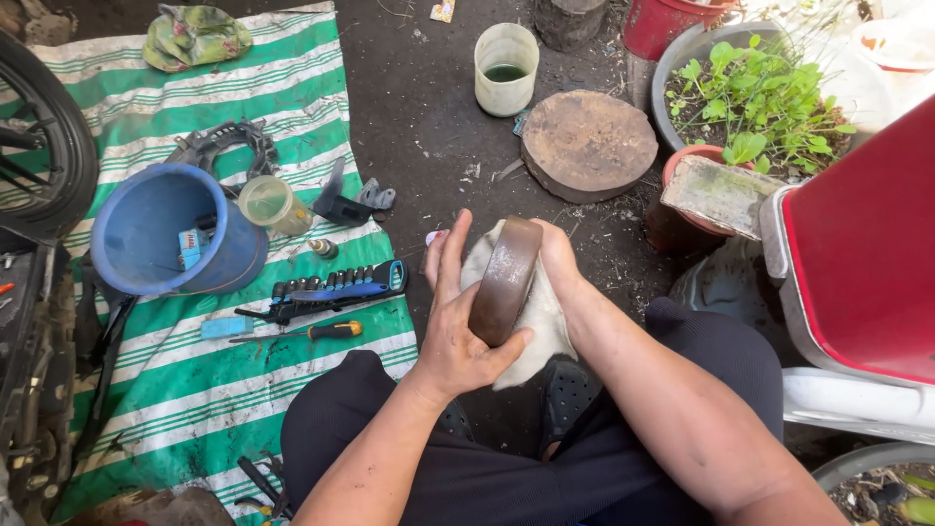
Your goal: The person pours a red liquid from a bottle into a container near the motorcycle engine. They then pick up a circular metal part and wipe it thoroughly with a cloth, cleaning both the outer surface and the inner holes.
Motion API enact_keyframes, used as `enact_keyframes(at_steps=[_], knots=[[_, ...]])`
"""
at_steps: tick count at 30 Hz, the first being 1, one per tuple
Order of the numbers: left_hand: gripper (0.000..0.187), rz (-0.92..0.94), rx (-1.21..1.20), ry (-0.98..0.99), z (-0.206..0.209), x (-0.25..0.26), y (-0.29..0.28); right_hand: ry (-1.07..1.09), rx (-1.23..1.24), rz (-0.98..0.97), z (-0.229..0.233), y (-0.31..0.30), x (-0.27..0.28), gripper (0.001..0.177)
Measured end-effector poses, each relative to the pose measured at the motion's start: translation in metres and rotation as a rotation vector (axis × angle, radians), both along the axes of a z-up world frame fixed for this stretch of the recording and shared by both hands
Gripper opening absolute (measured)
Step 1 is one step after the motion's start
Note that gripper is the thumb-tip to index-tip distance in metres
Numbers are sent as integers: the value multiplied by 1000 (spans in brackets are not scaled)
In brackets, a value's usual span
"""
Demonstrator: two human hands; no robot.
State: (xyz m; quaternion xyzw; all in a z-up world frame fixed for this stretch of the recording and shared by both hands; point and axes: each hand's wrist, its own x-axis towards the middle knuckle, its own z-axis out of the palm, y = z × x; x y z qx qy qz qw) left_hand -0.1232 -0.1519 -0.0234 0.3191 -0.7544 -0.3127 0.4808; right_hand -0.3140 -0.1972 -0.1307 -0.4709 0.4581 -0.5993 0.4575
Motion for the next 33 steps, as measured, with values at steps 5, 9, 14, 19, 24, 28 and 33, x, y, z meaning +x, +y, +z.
enact_keyframes(at_steps=[5,9,14,19,24,28,33], knots=[[87,-113,296,78,-16,11,-6,-251,683,-166,112,3,4,23],[79,-113,350,41,-15,10,-2,306,508,-133,85,-4,-7,40],[74,-125,239,30,-3,6,4,493,-134,7,130,21,2,36],[72,-143,211,30,-6,2,1,774,-502,-18,143,43,25,39],[68,-31,105,-100,-7,-1,-1,944,-547,25,144,43,28,34],[64,39,149,-125,-17,1,1,634,-236,139,136,22,16,38],[55,25,153,-202,-3,4,5,421,205,80,104,7,5,35]])
